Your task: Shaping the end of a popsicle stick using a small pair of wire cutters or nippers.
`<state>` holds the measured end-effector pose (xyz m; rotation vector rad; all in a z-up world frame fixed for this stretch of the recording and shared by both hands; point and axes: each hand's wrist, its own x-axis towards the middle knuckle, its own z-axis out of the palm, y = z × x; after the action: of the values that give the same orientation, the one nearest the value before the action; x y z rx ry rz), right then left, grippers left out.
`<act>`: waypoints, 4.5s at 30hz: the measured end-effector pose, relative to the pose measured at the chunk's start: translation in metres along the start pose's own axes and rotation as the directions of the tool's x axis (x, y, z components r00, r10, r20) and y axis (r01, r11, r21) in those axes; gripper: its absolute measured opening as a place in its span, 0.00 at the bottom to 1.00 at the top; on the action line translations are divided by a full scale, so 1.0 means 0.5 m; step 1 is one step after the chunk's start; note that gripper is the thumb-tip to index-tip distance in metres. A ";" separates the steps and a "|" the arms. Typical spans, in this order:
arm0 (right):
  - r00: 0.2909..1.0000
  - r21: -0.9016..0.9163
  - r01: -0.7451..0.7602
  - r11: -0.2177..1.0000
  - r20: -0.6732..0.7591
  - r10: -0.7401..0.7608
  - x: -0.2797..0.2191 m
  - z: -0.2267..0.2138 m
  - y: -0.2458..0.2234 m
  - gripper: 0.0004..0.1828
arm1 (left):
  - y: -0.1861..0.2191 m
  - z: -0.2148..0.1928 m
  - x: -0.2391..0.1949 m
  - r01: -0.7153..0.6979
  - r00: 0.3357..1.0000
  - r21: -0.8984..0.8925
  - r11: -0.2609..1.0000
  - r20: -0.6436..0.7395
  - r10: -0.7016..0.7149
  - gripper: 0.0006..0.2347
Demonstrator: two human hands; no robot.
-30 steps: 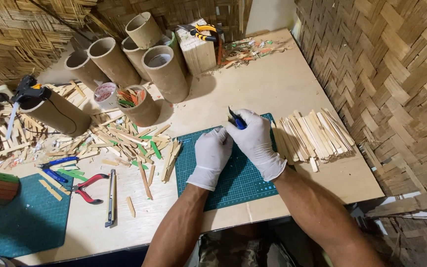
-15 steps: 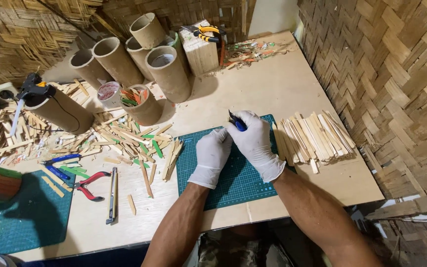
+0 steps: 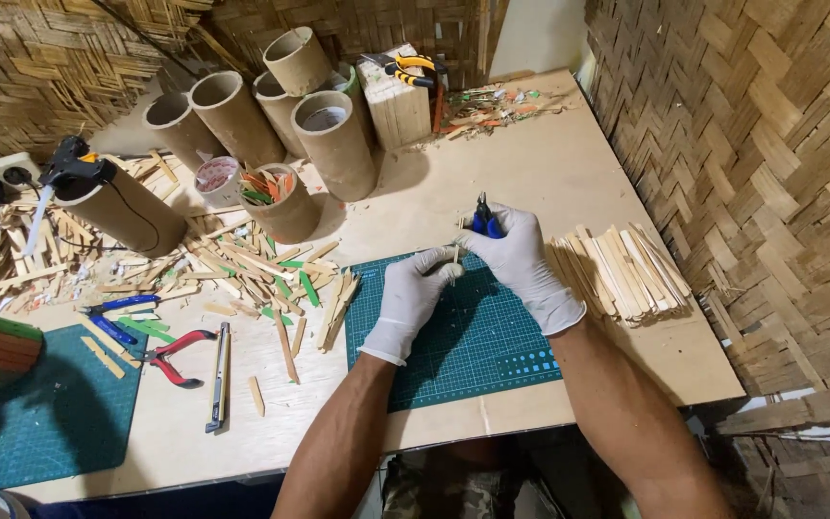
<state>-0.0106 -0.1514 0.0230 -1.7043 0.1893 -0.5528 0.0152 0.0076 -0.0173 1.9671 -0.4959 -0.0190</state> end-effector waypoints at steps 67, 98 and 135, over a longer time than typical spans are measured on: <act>0.968 0.221 -0.133 0.966 0.238 0.079 -0.008 -0.036 -0.053 0.04 | 0.065 -0.006 -0.028 0.382 0.914 -0.678 0.629 0.378 -0.147 0.10; 0.979 0.158 -0.151 0.976 0.163 0.126 -0.006 -0.054 -0.077 0.11 | 0.092 -0.017 -0.041 0.502 0.849 -0.723 0.475 0.517 -0.111 0.11; 0.948 0.074 -0.314 0.947 -0.039 0.317 -0.020 0.011 -0.035 0.11 | 0.029 -0.001 -0.028 -0.208 0.895 0.649 0.732 -0.175 0.410 0.03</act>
<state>-0.0197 -0.1384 0.0365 -1.5562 0.4670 -0.3585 -0.0020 0.0079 -0.0073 2.4318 -0.6798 0.7542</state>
